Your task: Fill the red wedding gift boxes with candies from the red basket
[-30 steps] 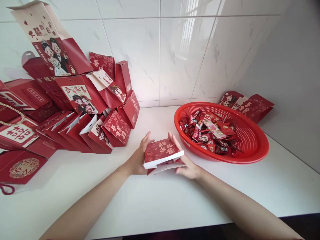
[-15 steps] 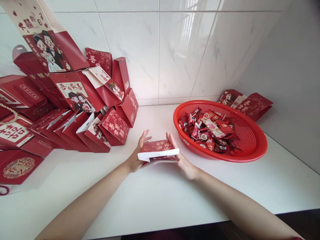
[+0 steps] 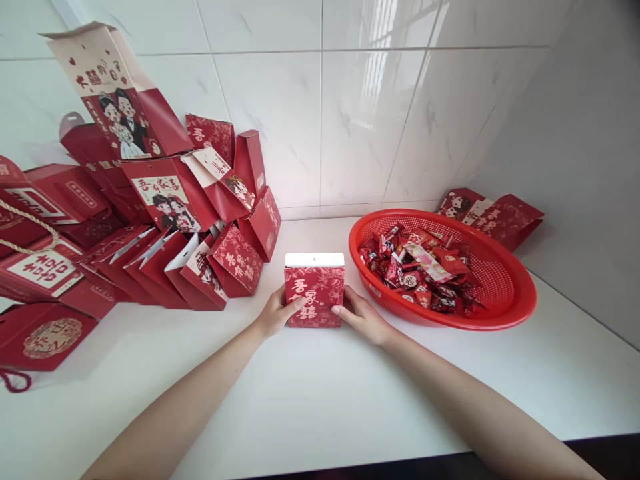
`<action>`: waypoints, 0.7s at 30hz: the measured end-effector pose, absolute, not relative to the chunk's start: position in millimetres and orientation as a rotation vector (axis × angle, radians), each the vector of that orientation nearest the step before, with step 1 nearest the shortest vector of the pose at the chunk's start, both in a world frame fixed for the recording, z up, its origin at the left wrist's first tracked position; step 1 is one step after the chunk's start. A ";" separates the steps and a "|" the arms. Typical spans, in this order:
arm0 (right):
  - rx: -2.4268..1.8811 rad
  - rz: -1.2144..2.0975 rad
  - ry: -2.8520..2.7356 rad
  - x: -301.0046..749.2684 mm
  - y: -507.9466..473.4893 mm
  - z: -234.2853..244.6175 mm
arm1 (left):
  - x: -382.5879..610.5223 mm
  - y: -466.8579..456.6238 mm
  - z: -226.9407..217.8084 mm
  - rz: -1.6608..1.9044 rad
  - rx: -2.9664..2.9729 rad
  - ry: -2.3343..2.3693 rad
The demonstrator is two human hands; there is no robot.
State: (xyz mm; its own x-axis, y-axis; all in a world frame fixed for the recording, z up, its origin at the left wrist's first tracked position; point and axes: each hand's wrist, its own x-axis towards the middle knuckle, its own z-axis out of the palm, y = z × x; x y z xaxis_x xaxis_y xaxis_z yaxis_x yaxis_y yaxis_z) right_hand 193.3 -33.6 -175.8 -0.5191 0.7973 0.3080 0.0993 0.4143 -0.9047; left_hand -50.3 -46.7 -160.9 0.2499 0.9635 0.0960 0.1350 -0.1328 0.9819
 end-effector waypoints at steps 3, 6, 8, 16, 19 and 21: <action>-0.713 1.132 -1.931 193.6 -31.3 -178.0 | -48.1 -44.4 -161.2 1.045 1.552 1.127; -0.706 1.047 -1.995 194.9 -30.4 -179.3 | -45.1 -46.0 -160.2 1.115 1.617 1.219; -0.705 1.017 -2.026 195.8 -30.9 -179.9 | -44.7 -49.8 -153.9 1.133 1.672 1.272; -0.791 0.832 -2.212 204.7 -37.3 -187.0 | -71.4 -98.9 -67.3 0.959 2.017 1.429; -0.849 0.804 -2.281 207.3 -38.0 -190.2 | -100.1 -123.2 -22.7 1.302 2.115 1.715; -0.882 0.808 -2.310 207.8 -38.8 -190.2 | -131.0 -130.3 6.5 1.712 2.049 2.012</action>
